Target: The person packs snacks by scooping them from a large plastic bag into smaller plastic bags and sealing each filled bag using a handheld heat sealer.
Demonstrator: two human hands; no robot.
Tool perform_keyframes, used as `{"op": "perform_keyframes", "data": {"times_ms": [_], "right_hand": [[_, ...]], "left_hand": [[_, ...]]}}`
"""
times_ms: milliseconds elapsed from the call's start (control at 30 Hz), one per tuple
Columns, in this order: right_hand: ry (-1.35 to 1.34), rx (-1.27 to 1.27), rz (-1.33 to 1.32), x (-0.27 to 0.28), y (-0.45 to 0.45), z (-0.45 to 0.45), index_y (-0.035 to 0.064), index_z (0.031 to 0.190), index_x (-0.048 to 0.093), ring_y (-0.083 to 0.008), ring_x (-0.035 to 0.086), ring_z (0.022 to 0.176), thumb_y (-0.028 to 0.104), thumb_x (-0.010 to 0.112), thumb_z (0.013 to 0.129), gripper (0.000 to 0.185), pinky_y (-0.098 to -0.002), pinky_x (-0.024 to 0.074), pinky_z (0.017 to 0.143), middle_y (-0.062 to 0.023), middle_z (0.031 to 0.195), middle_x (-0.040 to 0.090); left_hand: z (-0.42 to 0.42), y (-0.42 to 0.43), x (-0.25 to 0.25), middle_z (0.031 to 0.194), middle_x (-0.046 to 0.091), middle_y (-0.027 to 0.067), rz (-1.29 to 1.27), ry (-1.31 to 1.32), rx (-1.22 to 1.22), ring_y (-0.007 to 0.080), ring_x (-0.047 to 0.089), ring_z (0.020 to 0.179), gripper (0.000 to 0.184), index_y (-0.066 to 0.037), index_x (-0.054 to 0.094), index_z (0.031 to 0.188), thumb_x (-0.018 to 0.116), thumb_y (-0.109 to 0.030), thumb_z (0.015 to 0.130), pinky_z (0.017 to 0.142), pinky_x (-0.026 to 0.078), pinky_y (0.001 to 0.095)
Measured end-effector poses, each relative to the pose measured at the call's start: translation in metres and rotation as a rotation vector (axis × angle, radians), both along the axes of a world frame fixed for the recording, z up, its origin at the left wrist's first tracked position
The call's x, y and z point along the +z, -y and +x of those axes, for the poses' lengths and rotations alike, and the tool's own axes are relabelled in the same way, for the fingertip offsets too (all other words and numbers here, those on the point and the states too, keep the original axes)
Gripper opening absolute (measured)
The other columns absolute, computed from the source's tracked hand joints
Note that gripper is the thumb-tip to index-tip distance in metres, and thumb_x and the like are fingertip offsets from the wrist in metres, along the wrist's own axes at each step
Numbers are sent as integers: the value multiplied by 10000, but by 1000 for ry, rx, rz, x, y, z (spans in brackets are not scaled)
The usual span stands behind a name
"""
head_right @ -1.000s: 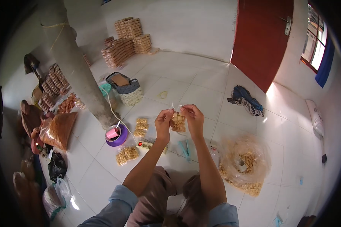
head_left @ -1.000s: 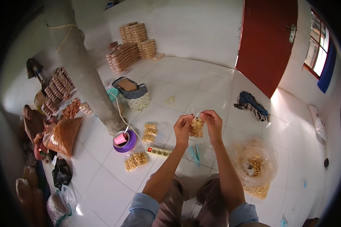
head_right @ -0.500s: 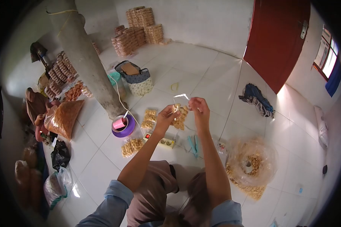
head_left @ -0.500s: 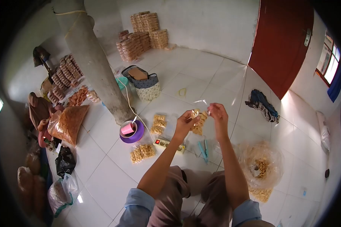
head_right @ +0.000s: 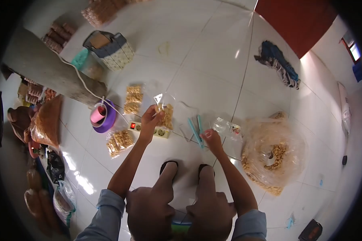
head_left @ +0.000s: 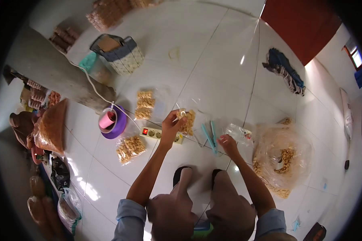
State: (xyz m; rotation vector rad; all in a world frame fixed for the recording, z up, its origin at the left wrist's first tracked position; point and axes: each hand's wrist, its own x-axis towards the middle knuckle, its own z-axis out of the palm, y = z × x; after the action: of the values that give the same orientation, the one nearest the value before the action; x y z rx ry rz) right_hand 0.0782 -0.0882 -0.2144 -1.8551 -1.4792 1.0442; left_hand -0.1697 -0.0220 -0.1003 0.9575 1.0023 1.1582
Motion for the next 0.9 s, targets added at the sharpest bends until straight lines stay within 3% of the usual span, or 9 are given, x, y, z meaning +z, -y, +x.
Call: {"op": "perform_keyframes", "data": {"times_ms": [33,167,267,500,600,667,700,767,900], "right_hand": [[44,18,43,-22,6,-4,-5,1004,509,-300,542,859,371,695,721,506,-369,450,728,-166,886,541],[354,47,94,-57,9,-28,6,1107,413,-329,494,947,402,703,689,645,-409,456,752,-166,1019,468],[467,25,66,-52,-3,-45,7,1094,424,-335,494,942,346,725,672,620,-406,459,760,-169,1009,463],[405,-20,72,-60,-3,-41,-26,1133,401,-332,498,934,244,694,731,565,-392,444,770,-179,1005,468],[218,-54,117,-58,6,-36,-3,1149,403,-326,525,914,184,673,741,523,-363,460,784,-163,1011,496],[-83,-10,-37,-42,9,-32,-18,1198,383,-276,565,853,159,629,793,506,-330,461,773,-148,1011,539],[-85,-5,-36,-42,13,-27,-18,1198,383,-276,565,853,159,629,793,506,-330,461,773,-148,1011,539],[-645,-83,-123,-43,20,-15,-22,1223,381,-192,572,787,150,588,837,470,-297,458,748,-112,985,563],[-915,-81,-286,12,0,1,-18,1219,405,-129,541,756,151,572,854,435,-272,454,718,-83,960,557]], "left_hand": [[1,0,-19,984,582,43,-43,10,-19,108,566,884,279,-25,496,1090,593,-104,841,725,479,244],[6,1,-81,997,588,35,-137,46,-38,107,561,910,219,-44,502,1050,576,-95,850,777,465,250],[7,3,-105,1000,588,35,-147,32,-38,110,559,925,217,-44,501,1051,573,-90,852,791,460,251],[9,8,-108,1005,587,33,-182,60,-14,107,560,921,206,-47,497,1045,567,-74,853,790,459,251],[5,10,-117,1016,589,48,-175,38,-8,120,564,931,240,-32,492,1067,578,-83,849,775,473,255],[1,9,-120,1027,591,64,-185,39,2,134,566,947,273,-15,487,1086,589,-89,843,765,484,259],[-1,8,-118,1021,592,62,-204,25,-30,132,566,945,272,-16,489,1084,591,-92,843,763,487,257],[-6,5,-114,1015,593,61,-225,12,-62,130,566,944,271,-16,491,1082,592,-95,843,762,489,255],[-11,-3,-109,992,589,41,-306,-51,-199,124,578,914,285,-19,495,1081,605,-116,837,757,496,244]]}}
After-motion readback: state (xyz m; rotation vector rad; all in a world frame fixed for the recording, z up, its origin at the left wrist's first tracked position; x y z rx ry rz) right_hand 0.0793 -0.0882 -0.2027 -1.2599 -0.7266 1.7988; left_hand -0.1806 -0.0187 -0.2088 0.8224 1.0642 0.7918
